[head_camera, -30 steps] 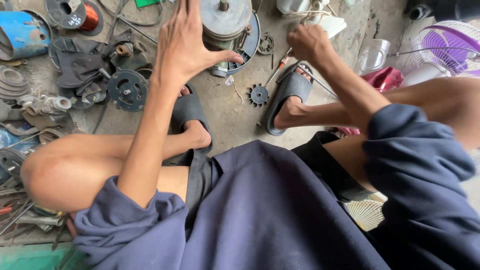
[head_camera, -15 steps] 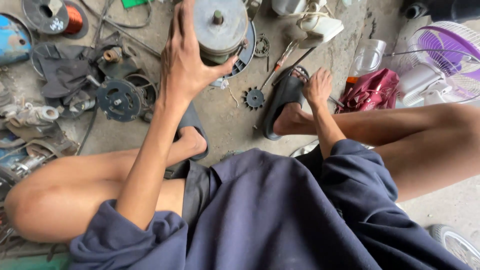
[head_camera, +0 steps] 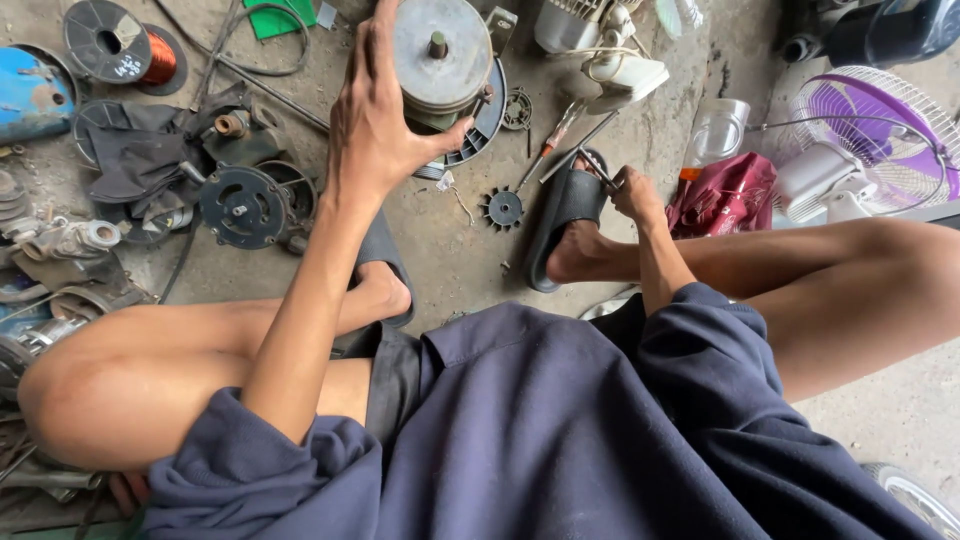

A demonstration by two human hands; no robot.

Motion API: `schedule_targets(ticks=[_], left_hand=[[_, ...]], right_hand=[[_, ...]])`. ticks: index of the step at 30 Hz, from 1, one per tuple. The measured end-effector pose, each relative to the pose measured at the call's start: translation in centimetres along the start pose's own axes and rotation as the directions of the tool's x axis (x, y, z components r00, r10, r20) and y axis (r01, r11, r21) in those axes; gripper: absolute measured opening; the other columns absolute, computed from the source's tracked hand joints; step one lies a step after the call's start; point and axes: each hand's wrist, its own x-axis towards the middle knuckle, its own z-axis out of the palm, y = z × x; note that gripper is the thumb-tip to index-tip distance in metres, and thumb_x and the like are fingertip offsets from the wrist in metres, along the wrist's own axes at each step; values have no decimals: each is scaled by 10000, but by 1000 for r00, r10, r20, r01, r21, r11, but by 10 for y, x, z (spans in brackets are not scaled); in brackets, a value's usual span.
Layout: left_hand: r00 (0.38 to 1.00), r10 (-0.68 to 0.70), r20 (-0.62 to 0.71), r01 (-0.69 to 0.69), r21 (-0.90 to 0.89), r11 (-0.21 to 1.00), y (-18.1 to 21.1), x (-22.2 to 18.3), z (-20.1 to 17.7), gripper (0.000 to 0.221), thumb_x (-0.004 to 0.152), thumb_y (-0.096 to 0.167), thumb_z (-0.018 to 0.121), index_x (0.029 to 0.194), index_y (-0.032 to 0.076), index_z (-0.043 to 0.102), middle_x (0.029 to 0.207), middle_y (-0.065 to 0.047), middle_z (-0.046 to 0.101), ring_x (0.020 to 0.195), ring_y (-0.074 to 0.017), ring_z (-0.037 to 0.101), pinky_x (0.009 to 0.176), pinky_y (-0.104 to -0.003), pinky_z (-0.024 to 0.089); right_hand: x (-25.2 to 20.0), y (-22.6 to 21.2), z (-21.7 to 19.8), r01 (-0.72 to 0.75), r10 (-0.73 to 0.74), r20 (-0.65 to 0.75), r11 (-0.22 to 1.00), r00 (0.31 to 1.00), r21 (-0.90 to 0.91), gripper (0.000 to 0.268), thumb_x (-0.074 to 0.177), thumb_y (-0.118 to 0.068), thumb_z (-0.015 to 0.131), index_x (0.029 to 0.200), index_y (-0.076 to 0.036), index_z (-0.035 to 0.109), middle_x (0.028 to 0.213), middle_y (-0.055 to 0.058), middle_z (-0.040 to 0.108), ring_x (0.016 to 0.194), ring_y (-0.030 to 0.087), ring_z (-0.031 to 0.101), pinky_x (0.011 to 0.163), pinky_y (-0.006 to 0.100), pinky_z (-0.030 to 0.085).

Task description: Disassembling a motor assembly using a T-wrench and other hand tools to access and remove internal components.

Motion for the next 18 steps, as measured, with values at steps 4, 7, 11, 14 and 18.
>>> schedule_targets(ticks=[4,7,11,14,18], left_hand=[[1000,-4,2,4,-19,1000,-2,2,4,1310,746,427,1056,1614,135,119,1430,-210,546,1107,-368,724,824,-468,690],[1000,-18,18,18,-32,999,-5,2,4,1339,726,476,1069,1612,146,120,1438,-206,543,1111,-382,720,831,-496,679],[998,44,-36,-48,-121,992,-13,-2,10,1411,702,659,1103,1611,132,162,1541,-197,499,1347,-393,624,1091,-507,574],[999,29,-16,-30,-109,994,-23,-8,23,1474,717,782,1039,1607,64,110,1597,-267,443,1430,-425,570,1211,-502,490],[997,46,-55,-54,-169,984,-19,-7,19,1389,757,634,1085,1604,105,119,1564,-231,499,1370,-405,627,1144,-496,551]], right_hand=[[-26,-33,-46,-124,104,147,982,984,142,258,1043,-177,618,1227,4,619,832,206,738,582,241,691,463,345,596],[-45,-67,-96,-190,168,274,980,947,58,315,1100,-313,520,1318,-101,607,931,203,729,662,259,672,514,377,593],[-57,-85,-146,-169,153,394,986,906,6,368,1092,-328,495,1373,-109,588,905,184,737,660,272,624,579,384,542],[-44,-70,-149,88,-65,255,993,965,-79,314,1003,-292,624,1256,-117,687,1073,136,761,826,317,712,729,427,573],[-75,-116,-191,214,-179,234,967,956,-135,253,990,-249,610,1178,-118,716,952,121,768,679,308,687,609,458,563]])
